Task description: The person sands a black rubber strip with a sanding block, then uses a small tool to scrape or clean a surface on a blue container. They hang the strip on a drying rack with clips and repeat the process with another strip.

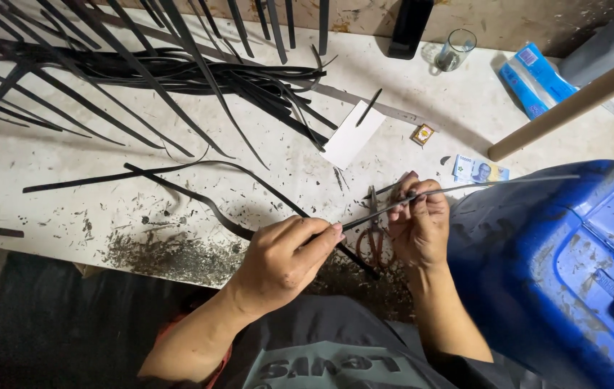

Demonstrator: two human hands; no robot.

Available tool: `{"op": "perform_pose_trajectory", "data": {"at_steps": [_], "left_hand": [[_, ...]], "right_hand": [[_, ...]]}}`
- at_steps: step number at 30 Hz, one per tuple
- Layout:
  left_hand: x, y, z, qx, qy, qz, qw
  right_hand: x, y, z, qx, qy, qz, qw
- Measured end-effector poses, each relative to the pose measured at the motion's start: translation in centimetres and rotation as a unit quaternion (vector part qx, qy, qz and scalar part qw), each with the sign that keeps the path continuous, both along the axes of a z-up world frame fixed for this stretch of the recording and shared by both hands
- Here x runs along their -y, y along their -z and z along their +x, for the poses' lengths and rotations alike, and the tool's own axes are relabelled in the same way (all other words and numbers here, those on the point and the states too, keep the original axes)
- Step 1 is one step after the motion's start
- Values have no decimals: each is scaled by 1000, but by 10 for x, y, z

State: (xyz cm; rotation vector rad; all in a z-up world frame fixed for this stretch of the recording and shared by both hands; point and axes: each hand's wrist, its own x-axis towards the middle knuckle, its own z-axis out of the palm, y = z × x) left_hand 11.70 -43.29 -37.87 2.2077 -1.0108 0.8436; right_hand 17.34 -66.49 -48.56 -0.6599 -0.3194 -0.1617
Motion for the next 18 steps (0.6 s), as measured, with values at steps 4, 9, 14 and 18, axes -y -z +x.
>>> {"op": "perform_pose_trajectory", "data": {"at_steps": [4, 9, 14, 18], "left_hand": [[7, -12, 1, 2, 2, 0, 1000], [5, -16, -1, -12, 4, 5, 1000], [2, -8, -1, -10, -20, -1, 1000], [10, -13, 2, -19, -8, 3, 1000]], "right_hand": [[-25, 0, -11, -19, -20, 11, 1000], [-26, -3, -11, -14, -20, -1, 1000], [-16, 6, 1, -30, -23, 28, 999], [-45, -2, -19, -29, -71, 7, 997]]}}
